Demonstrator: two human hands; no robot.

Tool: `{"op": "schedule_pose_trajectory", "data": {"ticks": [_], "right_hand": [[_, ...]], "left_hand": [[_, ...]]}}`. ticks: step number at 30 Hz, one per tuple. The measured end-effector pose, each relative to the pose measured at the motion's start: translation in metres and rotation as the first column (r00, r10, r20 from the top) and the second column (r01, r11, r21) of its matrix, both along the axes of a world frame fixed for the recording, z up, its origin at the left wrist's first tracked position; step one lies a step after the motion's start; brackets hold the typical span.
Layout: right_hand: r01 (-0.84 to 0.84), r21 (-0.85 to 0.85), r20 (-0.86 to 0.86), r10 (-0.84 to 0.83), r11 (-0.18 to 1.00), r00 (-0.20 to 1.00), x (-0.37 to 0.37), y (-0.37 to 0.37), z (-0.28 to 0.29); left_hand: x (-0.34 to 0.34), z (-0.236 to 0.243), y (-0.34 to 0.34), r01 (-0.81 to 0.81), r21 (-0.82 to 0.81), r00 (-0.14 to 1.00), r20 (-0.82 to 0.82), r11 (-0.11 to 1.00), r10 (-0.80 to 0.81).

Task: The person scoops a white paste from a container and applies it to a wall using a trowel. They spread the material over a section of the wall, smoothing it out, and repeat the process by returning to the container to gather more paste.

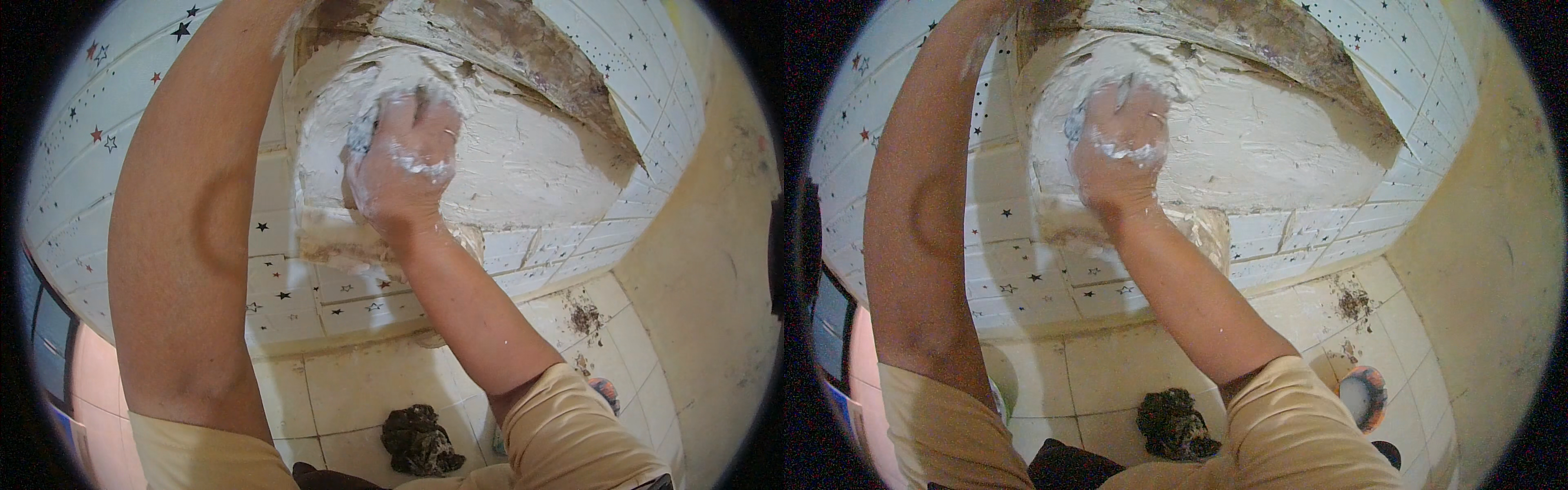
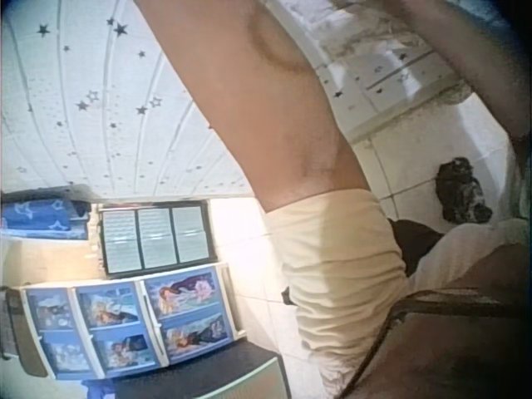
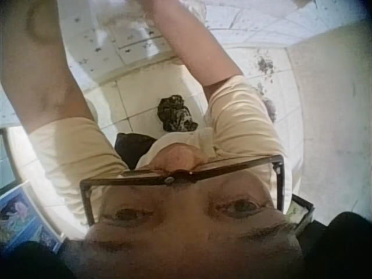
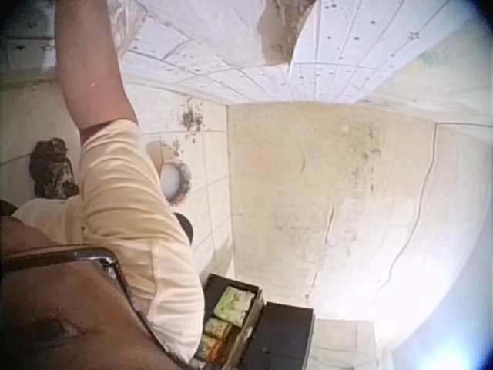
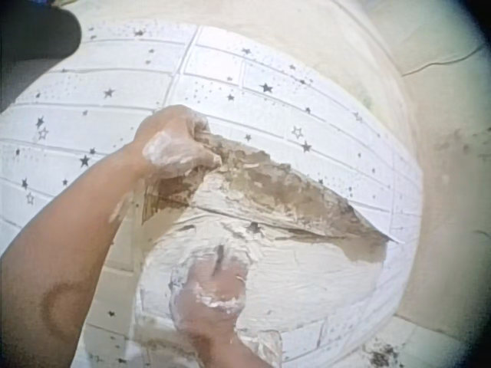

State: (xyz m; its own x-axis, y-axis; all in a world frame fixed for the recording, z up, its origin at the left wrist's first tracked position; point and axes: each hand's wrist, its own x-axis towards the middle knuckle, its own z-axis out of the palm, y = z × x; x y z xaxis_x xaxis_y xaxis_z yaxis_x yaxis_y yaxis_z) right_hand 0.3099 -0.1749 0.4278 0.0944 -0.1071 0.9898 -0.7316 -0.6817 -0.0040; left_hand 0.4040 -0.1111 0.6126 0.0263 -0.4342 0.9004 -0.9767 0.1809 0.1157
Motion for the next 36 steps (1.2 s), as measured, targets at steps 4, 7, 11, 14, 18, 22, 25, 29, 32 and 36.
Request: {"op": "schedule_pose_trajectory", "data": {"ticks": [4, 7, 11, 14, 18, 22, 25, 29, 32, 36], "right_hand": [[-0.101, -0.111, -0.153, 0.083, 0.989, 0.985, -0.001, 0.002, -0.003], [-0.177, -0.117, -0.294, 0.136, 0.977, 0.946, -0.008, 0.007, -0.001], [-0.228, -0.136, -0.436, 0.149, 0.964, 0.887, -0.024, 0.012, 0.004], [-0.302, -0.145, -0.474, 0.202, 0.942, 0.857, -0.046, 0.025, 0.016], [-0.328, -0.155, -0.294, 0.274, 0.932, 0.916, -0.073, 0.018, 0.041], [-0.477, 0.257, 0.11, 0.465, 0.84, 0.878, -0.099, 0.006, 0.056], [-0.757, 0.452, 0.466, 0.599, 0.471, 0.651, -0.103, 0.001, 0.056], [-0.813, 0.453, 0.598, 0.552, 0.366, 0.582, -0.087, -0.041, 0.041], [-0.443, 0.481, 0.253, 0.364, 0.756, 0.896, -0.094, -0.058, 0.043], [-0.192, 0.55, 0.107, 0.16, 0.812, 0.981, -0.113, -0.064, 0.047]], "left_hand": [[0.0, 0.001, -0.002, -0.021, -0.01, 0.999, 0.036, 1.0, 0.021], [0.002, 0.0, -0.005, -0.001, -0.086, 0.998, 0.067, 0.996, 0.007], [-0.001, -0.001, -0.002, -0.009, -0.042, 0.999, 0.032, 0.999, 0.01], [-0.002, -0.001, -0.001, -0.03, -0.025, 0.999, 0.017, 0.999, 0.03], [-0.004, -0.001, -0.002, 0.003, -0.024, 1.0, -0.012, 1.0, -0.003], [-0.005, -0.003, 0.0, 0.011, -0.011, 0.999, -0.038, 1.0, -0.012], [-0.007, -0.003, 0.002, 0.017, -0.014, 0.998, -0.056, 1.0, -0.018], [-0.004, -0.001, -0.005, -0.026, -0.064, 0.999, 0.024, 0.998, 0.027], [-0.007, -0.002, -0.003, -0.009, -0.026, 1.0, -0.004, 1.0, 0.009], [-0.002, -0.003, -0.003, -0.026, -0.062, 0.999, 0.025, 0.998, 0.027]]}}
